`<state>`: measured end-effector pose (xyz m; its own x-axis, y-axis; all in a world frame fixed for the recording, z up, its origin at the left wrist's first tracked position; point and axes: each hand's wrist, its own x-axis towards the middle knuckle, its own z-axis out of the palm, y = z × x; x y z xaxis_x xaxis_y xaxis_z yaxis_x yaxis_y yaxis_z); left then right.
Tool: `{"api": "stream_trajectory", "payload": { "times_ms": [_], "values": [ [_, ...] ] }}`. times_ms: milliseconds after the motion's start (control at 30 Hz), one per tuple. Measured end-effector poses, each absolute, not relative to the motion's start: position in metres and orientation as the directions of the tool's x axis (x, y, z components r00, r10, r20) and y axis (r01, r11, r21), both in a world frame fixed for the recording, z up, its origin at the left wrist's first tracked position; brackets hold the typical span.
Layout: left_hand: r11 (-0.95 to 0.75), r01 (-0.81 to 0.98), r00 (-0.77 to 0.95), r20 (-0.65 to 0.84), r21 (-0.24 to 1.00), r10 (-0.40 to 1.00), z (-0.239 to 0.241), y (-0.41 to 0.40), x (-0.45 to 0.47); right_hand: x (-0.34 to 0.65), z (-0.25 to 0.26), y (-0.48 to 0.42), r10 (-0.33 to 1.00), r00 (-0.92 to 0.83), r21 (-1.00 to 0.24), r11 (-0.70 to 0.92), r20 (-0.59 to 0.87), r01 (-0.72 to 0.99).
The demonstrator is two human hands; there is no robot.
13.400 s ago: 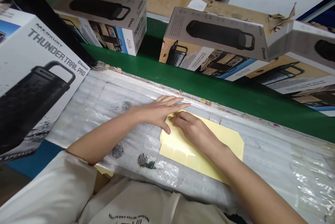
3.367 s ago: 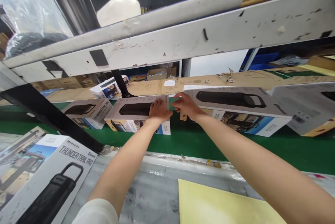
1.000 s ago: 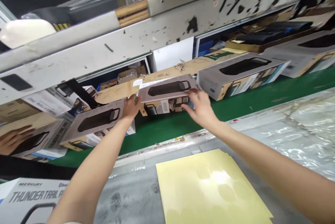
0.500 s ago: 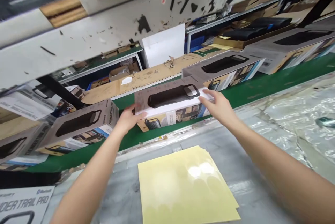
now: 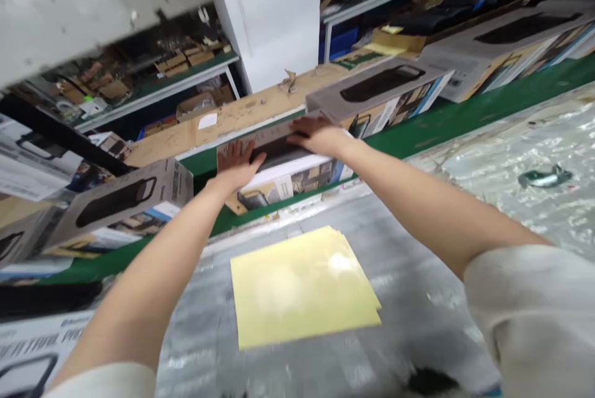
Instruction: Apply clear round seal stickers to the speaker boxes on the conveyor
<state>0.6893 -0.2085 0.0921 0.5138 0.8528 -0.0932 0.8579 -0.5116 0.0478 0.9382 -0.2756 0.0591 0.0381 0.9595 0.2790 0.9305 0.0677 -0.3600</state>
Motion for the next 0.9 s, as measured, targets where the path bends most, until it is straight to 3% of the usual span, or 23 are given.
{"api": "stream_trajectory", "payload": {
  "times_ms": [133,300,400,467,567,667,767,900],
  "values": [
    [-0.553,0.833,0.549,-0.177,0.031,0.817,0.117,-0.203,0.683,0.943,0.071,-0.272,0.967,0.003,-0.364,0.093,0.254,0.927],
    [-0.601,0.795,0.605,-0.025,0.076,0.796,0.113,-0.214,0.664,0.933,0.073,-0.288,0.962,0.042,-0.405,0.074,0.270,0.911],
    [-0.623,0.772,0.636,-0.152,0.127,0.757,0.106,-0.214,0.654,0.922,0.074,-0.298,0.970,0.117,-0.421,-0.017,0.211,0.907],
    [-0.637,0.744,0.667,-0.157,0.201,0.729,0.109,-0.215,0.646,0.915,0.080,-0.307,0.974,0.125,-0.436,-0.033,0.186,0.899],
    [-0.681,0.642,0.696,0.105,0.351,0.710,0.106,-0.238,0.622,0.896,0.081,-0.343,0.956,0.126,-0.447,0.006,0.265,0.894],
    [-0.723,0.535,0.623,0.374,0.437,0.687,0.072,-0.290,0.584,0.861,0.056,-0.407,0.919,0.042,-0.475,0.163,0.392,0.865],
    [-0.716,0.496,0.706,0.252,0.490,0.662,0.024,-0.344,0.550,0.822,0.015,-0.474,0.938,-0.179,-0.556,0.322,0.296,0.766],
    [-0.688,0.541,0.735,0.127,0.483,0.666,-0.012,-0.375,0.535,0.797,-0.020,-0.522,0.938,-0.195,-0.563,0.331,0.288,0.757]
  ]
}}
